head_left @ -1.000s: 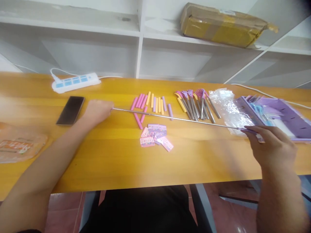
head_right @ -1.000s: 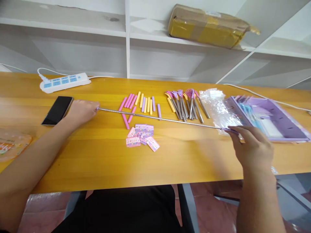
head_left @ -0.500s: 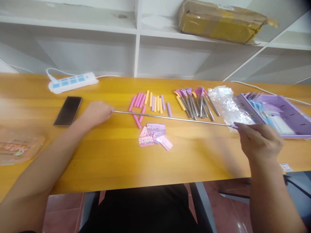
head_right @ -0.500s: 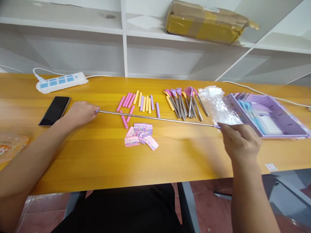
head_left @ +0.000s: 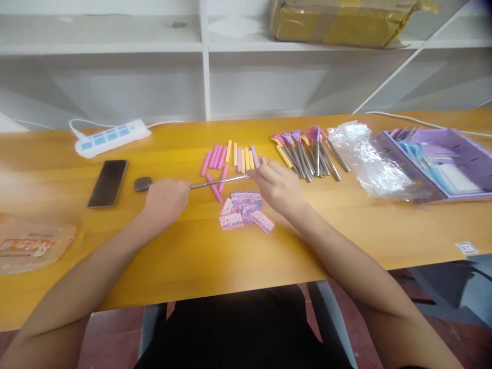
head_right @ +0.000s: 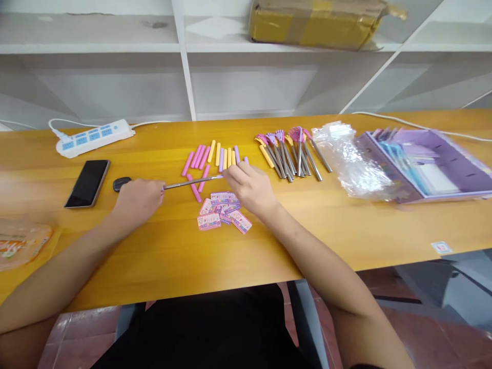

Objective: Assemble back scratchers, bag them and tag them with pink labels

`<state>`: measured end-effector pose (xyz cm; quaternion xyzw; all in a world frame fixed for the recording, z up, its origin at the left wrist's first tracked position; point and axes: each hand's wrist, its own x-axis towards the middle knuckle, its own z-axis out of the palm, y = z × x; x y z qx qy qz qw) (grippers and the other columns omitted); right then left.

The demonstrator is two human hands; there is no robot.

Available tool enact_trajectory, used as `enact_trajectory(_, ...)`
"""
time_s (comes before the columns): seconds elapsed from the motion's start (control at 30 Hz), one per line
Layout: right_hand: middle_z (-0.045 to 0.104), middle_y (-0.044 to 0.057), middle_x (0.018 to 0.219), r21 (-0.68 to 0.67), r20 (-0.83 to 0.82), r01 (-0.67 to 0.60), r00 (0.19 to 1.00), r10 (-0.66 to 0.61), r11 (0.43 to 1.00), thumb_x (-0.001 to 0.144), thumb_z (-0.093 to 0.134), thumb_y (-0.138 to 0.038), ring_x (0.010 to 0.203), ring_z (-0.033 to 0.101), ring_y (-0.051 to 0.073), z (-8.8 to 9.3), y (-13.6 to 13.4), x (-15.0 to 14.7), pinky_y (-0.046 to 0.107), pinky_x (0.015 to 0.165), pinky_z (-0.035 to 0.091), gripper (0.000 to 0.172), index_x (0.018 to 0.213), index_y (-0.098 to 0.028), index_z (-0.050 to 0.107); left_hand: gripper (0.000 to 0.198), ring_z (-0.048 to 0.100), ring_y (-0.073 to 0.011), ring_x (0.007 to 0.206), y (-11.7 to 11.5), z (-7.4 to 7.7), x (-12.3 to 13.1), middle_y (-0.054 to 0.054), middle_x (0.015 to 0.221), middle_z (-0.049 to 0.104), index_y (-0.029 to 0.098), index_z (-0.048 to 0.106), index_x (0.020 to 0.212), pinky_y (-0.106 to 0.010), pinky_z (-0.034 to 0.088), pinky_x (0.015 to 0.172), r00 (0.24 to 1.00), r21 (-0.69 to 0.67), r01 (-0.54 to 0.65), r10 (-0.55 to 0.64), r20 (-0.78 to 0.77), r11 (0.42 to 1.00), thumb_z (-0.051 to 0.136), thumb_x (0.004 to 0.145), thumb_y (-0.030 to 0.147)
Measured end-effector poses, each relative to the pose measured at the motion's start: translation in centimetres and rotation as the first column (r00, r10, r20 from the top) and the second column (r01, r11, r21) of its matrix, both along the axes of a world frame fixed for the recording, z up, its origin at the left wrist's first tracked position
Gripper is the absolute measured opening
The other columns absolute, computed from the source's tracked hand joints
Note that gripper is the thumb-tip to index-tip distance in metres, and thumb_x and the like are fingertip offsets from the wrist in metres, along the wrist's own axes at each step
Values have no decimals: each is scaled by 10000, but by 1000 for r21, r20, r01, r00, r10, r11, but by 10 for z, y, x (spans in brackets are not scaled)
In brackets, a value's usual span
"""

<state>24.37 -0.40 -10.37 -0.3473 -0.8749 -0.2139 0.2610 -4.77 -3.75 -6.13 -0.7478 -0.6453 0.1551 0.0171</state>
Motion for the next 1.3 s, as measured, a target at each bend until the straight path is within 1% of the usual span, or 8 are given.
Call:
enact_trajectory(0.1, 595, 50, 845, 15, 15, -151, 988, 151, 988, 1154, 407, -117, 795, 438, 195, -7, -14, -25, 364, 711, 310, 364, 902, -177, 663, 384, 798, -377, 934, -2, -4, 8, -206, 989, 807, 147, 781, 1068, -419, 554, 741, 998, -77, 51, -49, 25, 996, 400, 1028, 164)
enact_trajectory(0.2, 577, 50, 826, 16, 69, -189, 980, 187, 982, 1122, 429, -60, 794, 416, 199, -15, -25, -35, 371, 694, 288, 362, 846, -175, 632, 378, 798, -376, 951, -4, -11, 14, -198, 1026, 809, 145, 769, 1064, -426, 560, 755, 995, -114, 95, -91, 41, 989, 393, 1033, 154)
enact_trajectory(0.4, 605, 59, 853, 15, 87, -149, 985, 147, 989, 1130, 507, -130, 815, 432, 210, -18, -24, -27, 368, 733, 314, 258, 972, -153, 710, 376, 798, -365, 923, -3, -28, 10, -181, 1022, 807, 151, 745, 1080, -412, 547, 721, 989, -91, 143, -138, 56, 986, 371, 1047, 156)
enact_trajectory(0.63, 703, 78, 999, -60, 58, -169, 983, 173, 984, 1147, 484, -147, 863, 504, 211, -17, -21, -22, 360, 779, 349, 255, 1177, -134, 737, 356, 800, -377, 888, -2, -36, 7, -174, 952, 803, 165, 746, 1029, -418, 541, 707, 985, -44, 139, -134, 104, 989, 392, 1055, 193)
enact_trajectory(0.9, 730, 84, 999, -219, 103, -181, 973, 207, 959, 1154, 455, -147, 902, 578, 217, -21, -19, -22, 361, 791, 343, 300, 1285, -114, 723, 352, 803, -365, 941, -2, -36, 12, -174, 996, 819, 176, 776, 1043, -424, 561, 763, 984, -77, 136, -125, 127, 988, 427, 1051, 222)
enact_trajectory(1.03, 711, 79, 937, -260, 137, -163, 969, 203, 952, 1152, 451, -155, 850, 549, 216, -23, -18, -21, 363, 760, 301, 289, 1187, -117, 735, 366, 804, -370, 931, -1, -32, 14, -177, 976, 820, 180, 787, 1026, -419, 555, 748, 989, -82, 123, -115, 93, 989, 443, 1062, 298)
enact_trajectory(1.2, 685, 60, 861, -193, 140, -153, 973, 182, 969, 1134, 463, -132, 790, 505, 201, -14, -19, -22, 356, 742, 274, 284, 1001, -151, 713, 400, 800, -374, 906, 0, -27, 12, -182, 950, 815, 182, 798, 1023, -416, 537, 722, 992, -82, 118, -114, 59, 990, 414, 1058, 288)
enact_trajectory(1.3, 683, 48, 841, -102, 147, -150, 975, 164, 983, 1123, 469, -111, 797, 522, 194, 0, -15, -4, 347, 767, 307, 274, 991, -161, 704, 412, 792, -367, 895, 5, -24, 3, -183, 954, 815, 183, 803, 1024, -417, 520, 716, 992, -72, 126, -124, 28, 989, 394, 1034, 225)
